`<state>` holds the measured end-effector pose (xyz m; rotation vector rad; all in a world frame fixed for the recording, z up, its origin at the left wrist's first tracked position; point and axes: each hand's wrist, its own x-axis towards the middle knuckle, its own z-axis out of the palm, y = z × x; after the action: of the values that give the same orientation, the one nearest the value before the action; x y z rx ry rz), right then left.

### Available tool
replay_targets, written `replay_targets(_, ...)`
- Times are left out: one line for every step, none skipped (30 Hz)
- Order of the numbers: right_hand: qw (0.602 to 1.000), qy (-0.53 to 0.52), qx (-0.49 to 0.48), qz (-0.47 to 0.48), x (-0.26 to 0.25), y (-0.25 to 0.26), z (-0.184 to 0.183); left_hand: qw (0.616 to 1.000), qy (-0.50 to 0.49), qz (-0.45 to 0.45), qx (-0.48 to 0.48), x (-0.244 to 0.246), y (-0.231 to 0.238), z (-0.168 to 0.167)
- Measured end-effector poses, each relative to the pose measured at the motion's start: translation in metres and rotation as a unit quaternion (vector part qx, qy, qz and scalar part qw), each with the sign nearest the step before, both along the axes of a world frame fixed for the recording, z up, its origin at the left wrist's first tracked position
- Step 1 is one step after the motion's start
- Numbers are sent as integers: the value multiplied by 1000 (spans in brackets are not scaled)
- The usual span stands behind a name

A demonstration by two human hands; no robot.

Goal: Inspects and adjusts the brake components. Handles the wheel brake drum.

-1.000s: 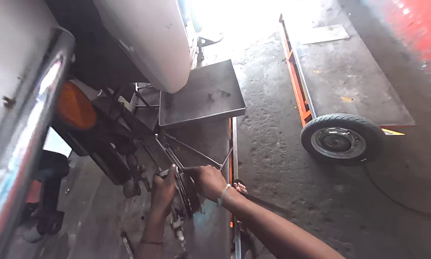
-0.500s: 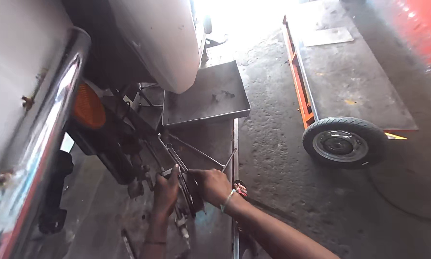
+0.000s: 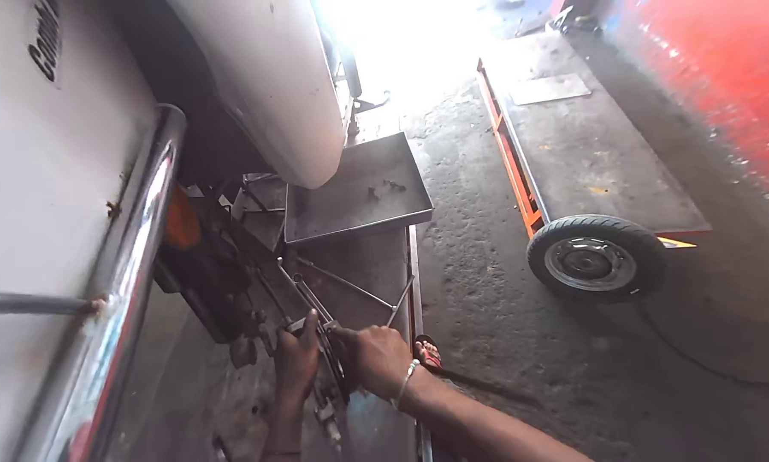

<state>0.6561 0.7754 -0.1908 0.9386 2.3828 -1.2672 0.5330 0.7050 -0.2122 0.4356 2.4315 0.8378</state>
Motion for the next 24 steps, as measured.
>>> replay_targets(1000, 1, 1, 1, -4, 2, -1, 1000, -4, 0, -3, 0, 0, 0)
replay_targets(1000, 5, 2, 0, -10, 5, -3, 1000, -6, -1, -5, -1, 0, 0)
replay_targets(1000, 10, 0, -4, -13, 7, -5, 1000, -9, 2, -4, 0, -1, -1)
replay_targets(1000, 17, -1, -6, -12, 7, -7, 1000, -9, 4, -4, 0, 0, -1)
replay_targets(1000, 23, -1, -6, -7, 5, -7, 1000, -6, 5, -4, 0, 0, 0)
replay_targets(1000, 21, 3, -5, -1, 1, -6, 1000, -4, 7, -2, 0, 1, 1)
replay_targets(1000, 12, 9, 0, 3, -2, -2, 1000, -3, 9, -2, 0, 2, 2)
replay_targets(1000, 3, 14, 6, 4, -3, 0, 1000, -3, 10, -7, -1, 3, 3)
replay_targets(1000, 1, 17, 8, 3, -3, 0, 1000, -5, 7, -14, -1, 3, 3)
replay_targets(1000, 5, 18, 9, -1, -1, -2, 1000, -6, 3, -22, -2, 3, 3)
replay_targets(1000, 14, 21, 7, -6, 2, -6, 1000, -10, 1, -27, -2, 4, 3)
replay_targets(999, 21, 23, 7, -8, 5, -9, 999, -14, 1, -29, -1, 5, 4)
replay_targets(999, 28, 23, 9, -7, 5, -11, 999, -17, 3, -27, -1, 5, 4)
replay_targets(999, 32, 23, 11, -3, 2, -11, 1000, -18, 5, -24, -2, 5, 3)
replay_targets(999, 28, 21, 14, 3, -2, -8, 1000, -19, 8, -20, -3, 5, 3)
replay_targets(999, 20, 20, 15, 6, -4, -5, 1000, -19, 8, -17, -5, 6, 2)
replay_targets(1000, 11, 20, 15, 6, -4, -3, 1000, -15, 6, -19, -7, 7, 2)
replay_targets(1000, 13, 20, 11, 3, -3, -3, 1000, -13, 2, -21, -7, 6, 1)
replay_targets(1000, 21, 18, 7, -2, -1, -6, 1000, -11, -1, -23, -7, 5, 1)
replay_targets(999, 29, 20, 5, -7, 2, -9, 1000, -12, -3, -22, -6, 5, 2)
replay_targets(999, 36, 20, 4, -9, 4, -12, 1000, -11, -1, -21, -5, 4, 2)
replay_targets(999, 44, 19, 4, -7, 2, -13, 1000, -12, 1, -19, -5, 4, 2)
replay_targets(999, 47, 16, 1, -2, 0, -12, 1000, -15, 2, -15, -5, 4, 1)
replay_targets(999, 40, 12, 0, 3, -3, -8, 1000, -17, 4, -11, -7, 5, 0)
